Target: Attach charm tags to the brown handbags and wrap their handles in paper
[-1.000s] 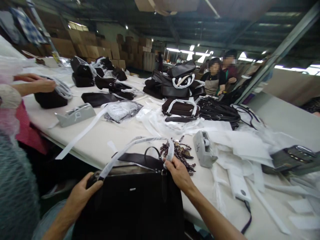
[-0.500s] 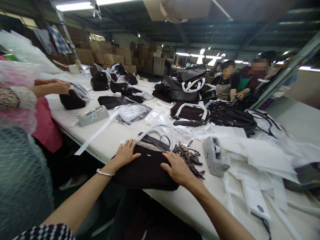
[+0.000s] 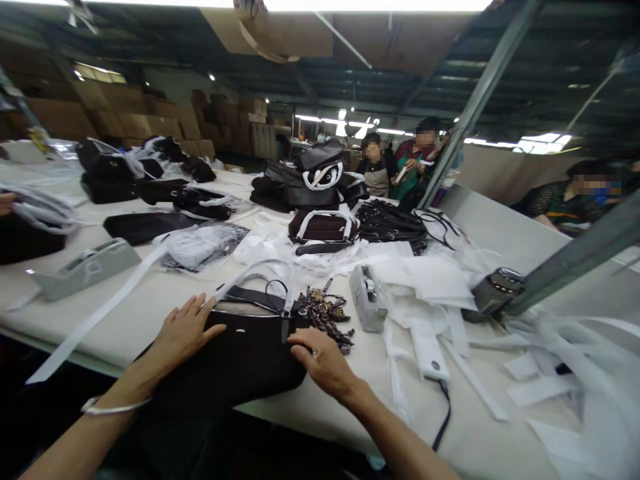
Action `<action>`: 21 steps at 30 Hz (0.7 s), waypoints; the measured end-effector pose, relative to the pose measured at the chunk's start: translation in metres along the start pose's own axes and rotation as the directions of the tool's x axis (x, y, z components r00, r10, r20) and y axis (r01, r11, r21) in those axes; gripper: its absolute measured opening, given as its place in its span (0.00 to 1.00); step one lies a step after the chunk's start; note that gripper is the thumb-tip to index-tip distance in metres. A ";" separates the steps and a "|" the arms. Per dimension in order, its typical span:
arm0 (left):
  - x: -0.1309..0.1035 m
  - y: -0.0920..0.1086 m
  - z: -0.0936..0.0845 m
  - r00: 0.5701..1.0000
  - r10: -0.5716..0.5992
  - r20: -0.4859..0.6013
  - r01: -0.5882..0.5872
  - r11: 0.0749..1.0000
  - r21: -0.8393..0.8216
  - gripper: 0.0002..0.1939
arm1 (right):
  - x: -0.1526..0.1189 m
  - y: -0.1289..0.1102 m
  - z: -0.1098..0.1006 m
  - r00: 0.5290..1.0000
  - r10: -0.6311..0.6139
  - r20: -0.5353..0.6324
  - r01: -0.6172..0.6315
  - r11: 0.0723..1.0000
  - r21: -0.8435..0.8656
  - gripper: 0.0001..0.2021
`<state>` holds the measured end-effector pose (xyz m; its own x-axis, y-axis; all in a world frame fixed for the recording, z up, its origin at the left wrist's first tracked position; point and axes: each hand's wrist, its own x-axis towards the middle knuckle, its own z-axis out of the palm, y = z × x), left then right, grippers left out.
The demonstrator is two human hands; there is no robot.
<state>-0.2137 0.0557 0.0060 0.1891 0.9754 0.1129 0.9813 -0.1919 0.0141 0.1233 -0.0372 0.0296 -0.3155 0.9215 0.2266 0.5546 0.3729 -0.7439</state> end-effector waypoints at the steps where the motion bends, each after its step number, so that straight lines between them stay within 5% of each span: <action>1: -0.003 0.009 -0.005 0.996 0.055 -0.074 -0.056 0.998 -0.014 0.35 | -0.005 0.008 -0.016 0.994 0.042 -0.102 -0.039 0.999 0.025 0.13; 5: -0.023 0.057 -0.008 0.947 0.231 -0.222 -0.271 0.947 -0.172 0.29 | -0.038 0.058 -0.093 0.872 0.278 -0.402 -0.305 0.952 -0.004 0.15; 8: -0.040 0.086 0.016 0.957 0.259 -0.131 -0.286 0.919 -0.271 0.27 | -0.067 0.097 -0.148 0.733 0.416 -0.538 -0.535 0.841 -0.080 0.15; 11: -0.050 0.095 0.045 0.964 0.264 0.012 -0.250 0.923 -0.292 0.25 | -0.084 0.119 -0.177 0.707 0.517 -0.483 -0.659 0.729 -0.184 0.15; 15: -0.055 0.089 0.065 0.963 0.269 0.023 -0.252 0.925 -0.285 0.25 | -0.085 0.128 -0.160 0.734 0.605 -0.309 -0.679 0.675 -0.290 0.15; 21: -0.051 0.086 0.050 0.968 0.249 0.014 -0.228 0.908 -0.351 0.25 | -0.076 0.137 -0.122 0.656 0.662 -0.363 -0.748 0.503 -0.434 0.09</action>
<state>-0.1376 -0.0050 -0.0483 0.4280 0.8984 0.0985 0.8357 -0.4349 0.3353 0.3173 -0.0425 -0.0129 0.4397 0.8906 -0.1159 0.8488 -0.4542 -0.2707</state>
